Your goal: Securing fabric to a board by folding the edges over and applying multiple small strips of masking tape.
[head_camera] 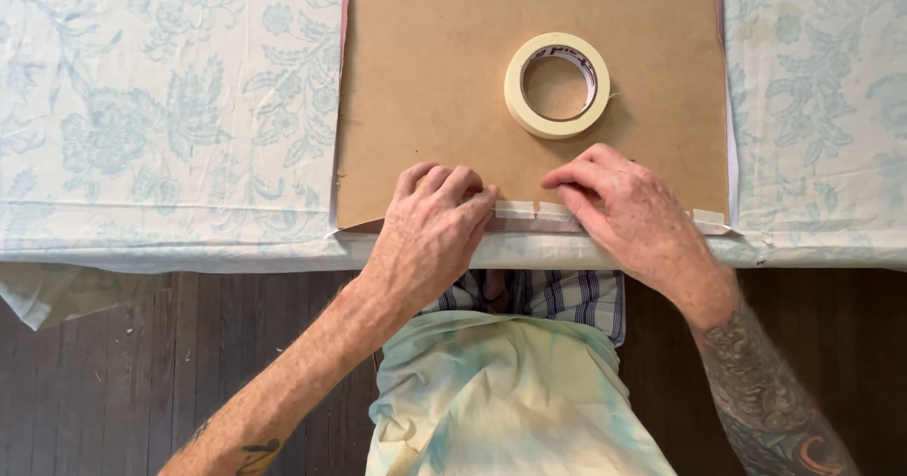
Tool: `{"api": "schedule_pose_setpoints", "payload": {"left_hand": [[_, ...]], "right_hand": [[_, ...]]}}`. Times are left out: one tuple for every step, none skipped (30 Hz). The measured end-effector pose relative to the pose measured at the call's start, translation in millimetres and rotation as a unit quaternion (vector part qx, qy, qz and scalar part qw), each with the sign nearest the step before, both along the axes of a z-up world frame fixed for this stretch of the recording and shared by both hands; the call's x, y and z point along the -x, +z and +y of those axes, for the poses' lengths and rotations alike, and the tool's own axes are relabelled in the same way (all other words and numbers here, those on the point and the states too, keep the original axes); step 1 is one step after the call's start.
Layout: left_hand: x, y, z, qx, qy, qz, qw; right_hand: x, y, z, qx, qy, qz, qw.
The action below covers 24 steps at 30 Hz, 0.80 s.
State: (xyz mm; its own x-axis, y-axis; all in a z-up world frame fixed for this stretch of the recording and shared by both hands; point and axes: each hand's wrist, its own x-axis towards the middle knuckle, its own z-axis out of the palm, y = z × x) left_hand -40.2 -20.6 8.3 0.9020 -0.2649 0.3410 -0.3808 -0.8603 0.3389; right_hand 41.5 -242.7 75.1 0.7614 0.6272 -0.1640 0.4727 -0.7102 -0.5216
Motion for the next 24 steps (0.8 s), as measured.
{"api": "schedule_pose_setpoints", "payload": {"left_hand": [[-1,5,0,0.0,-0.002,0.0,1.0],[-2,10,1,-0.001,-0.001,0.04,0.999],[-3,14,0,-0.003,-0.001,0.081,0.997],[-4,13,1,-0.002,-0.003,0.081,0.997],[-5,11,4,-0.001,-0.005,0.082,0.997],[-5,10,7,0.001,-0.007,0.082,0.997],[-6,11,8,0.0,-0.006,0.083,0.997],[-7,12,9,-0.002,-0.005,0.098,0.995],[-8,12,10,-0.003,-0.004,0.114,0.993],[-9,11,10,-0.003,-0.003,0.115,0.993],[-9,11,11,-0.005,-0.003,0.116,0.993],[-10,10,11,-0.008,-0.003,0.117,0.993],[-11,13,13,-0.008,-0.003,0.117,0.993],[-11,16,15,-0.003,0.002,0.129,0.992],[-12,19,17,0.002,0.007,0.142,0.99],[-11,16,20,0.002,0.008,0.142,0.99],[-10,13,23,0.006,0.007,0.131,0.991],[-10,10,26,0.01,0.007,0.119,0.993],[-10,11,25,0.011,0.007,0.119,0.993],[-10,11,25,0.012,0.008,0.121,0.993],[-10,12,26,0.012,0.009,0.124,0.992],[-10,12,26,0.012,0.01,0.123,0.992],[-9,11,26,0.014,0.009,0.123,0.992],[-9,11,25,0.015,0.009,0.122,0.992]], "right_hand": [[2,2,2,0.0,-0.002,0.0,1.0],[4,4,4,-0.003,-0.003,0.026,1.0],[6,6,6,-0.006,-0.005,0.054,0.999],[7,4,5,-0.005,-0.008,0.054,0.999],[8,2,6,0.001,-0.01,0.061,0.998],[9,-1,7,0.006,-0.012,0.068,0.998],[10,-3,7,0.006,-0.011,0.068,0.998],[11,-5,7,0.001,-0.018,0.062,0.998],[12,-8,7,-0.002,-0.026,0.055,0.998],[13,-9,7,-0.002,-0.025,0.056,0.998],[13,-10,7,-0.006,-0.029,0.049,0.998],[14,-12,7,-0.01,-0.034,0.043,0.998],[14,-12,7,-0.01,-0.034,0.043,0.998],[15,-13,7,-0.011,-0.035,0.037,0.999],[16,-14,8,-0.012,-0.036,0.031,0.999],[16,-15,7,-0.012,-0.035,0.031,0.999],[16,-16,7,-0.014,-0.04,0.029,0.999],[16,-17,7,-0.016,-0.045,0.026,0.999],[16,-16,7,-0.016,-0.044,0.026,0.999],[16,-16,8,-0.018,-0.044,0.027,0.999],[15,-15,8,-0.02,-0.043,0.028,0.999],[15,-15,9,-0.02,-0.042,0.027,0.999],[15,-15,9,-0.015,-0.04,0.03,0.999],[15,-15,8,-0.01,-0.039,0.032,0.999]]}}
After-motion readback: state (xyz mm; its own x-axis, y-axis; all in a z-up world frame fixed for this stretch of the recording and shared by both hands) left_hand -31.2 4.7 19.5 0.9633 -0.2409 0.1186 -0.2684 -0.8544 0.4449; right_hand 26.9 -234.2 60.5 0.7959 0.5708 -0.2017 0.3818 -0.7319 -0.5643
